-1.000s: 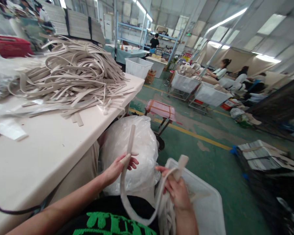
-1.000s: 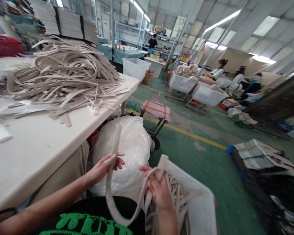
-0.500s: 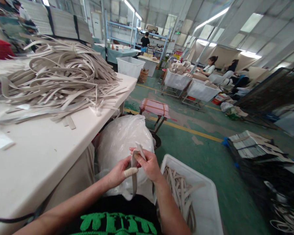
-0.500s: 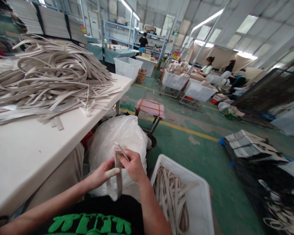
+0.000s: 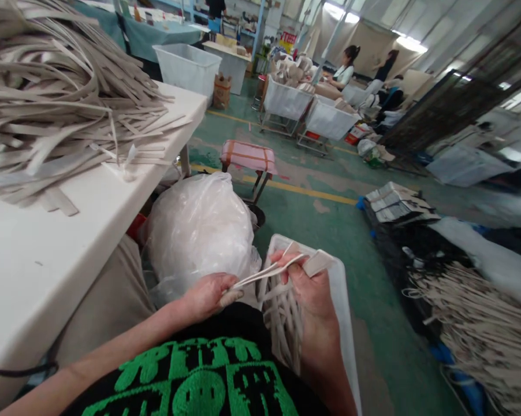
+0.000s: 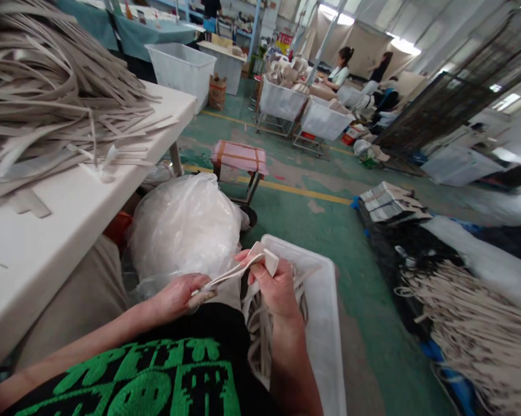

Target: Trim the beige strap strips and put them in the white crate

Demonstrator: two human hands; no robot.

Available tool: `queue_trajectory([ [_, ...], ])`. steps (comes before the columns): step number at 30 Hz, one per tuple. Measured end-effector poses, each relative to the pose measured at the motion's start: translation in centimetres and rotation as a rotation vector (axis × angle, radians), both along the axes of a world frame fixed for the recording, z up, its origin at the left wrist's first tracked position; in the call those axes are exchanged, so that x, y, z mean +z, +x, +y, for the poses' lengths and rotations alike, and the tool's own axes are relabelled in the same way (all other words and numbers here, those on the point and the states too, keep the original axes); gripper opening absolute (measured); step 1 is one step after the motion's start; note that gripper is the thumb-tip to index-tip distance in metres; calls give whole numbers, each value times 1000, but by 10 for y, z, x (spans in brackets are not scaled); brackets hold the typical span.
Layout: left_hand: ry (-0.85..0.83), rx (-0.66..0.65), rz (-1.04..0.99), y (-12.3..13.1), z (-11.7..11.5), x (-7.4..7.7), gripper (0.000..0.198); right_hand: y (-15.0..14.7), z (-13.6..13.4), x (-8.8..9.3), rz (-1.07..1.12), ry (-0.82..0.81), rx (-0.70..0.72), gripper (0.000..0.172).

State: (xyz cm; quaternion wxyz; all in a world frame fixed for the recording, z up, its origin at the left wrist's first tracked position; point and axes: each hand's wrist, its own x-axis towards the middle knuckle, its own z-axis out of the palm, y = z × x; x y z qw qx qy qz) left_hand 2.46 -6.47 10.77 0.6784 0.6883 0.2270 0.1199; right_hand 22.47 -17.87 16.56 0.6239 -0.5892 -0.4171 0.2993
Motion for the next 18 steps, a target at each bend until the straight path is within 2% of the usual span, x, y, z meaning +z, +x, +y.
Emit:
queue_trajectory([
  [3, -92, -3, -3, -1, 2, 1, 20, 17, -36, 16, -62, 20, -106, 26],
  [5, -131, 65, 20, -3, 8, 0, 30, 32, -59, 24, -103, 46, -222, 22],
  [8, -107, 170, 60, -10, 20, -7, 38, 57, -87, 23, -189, -12, -323, 17],
  [11, -13, 215, 81, -19, 34, -17, 47, 83, -105, 3, -292, -184, -373, 20],
  [14, 36, 276, 83, -30, 52, -20, 60, 105, -113, -29, -349, -369, -345, 27],
  [16, 74, 340, 81, -38, 65, -16, 66, 114, -115, -50, -361, -452, -319, 35],
  [18, 116, 420, 73, -49, 76, -6, 67, 119, -116, -63, -367, -487, -373, 44],
])
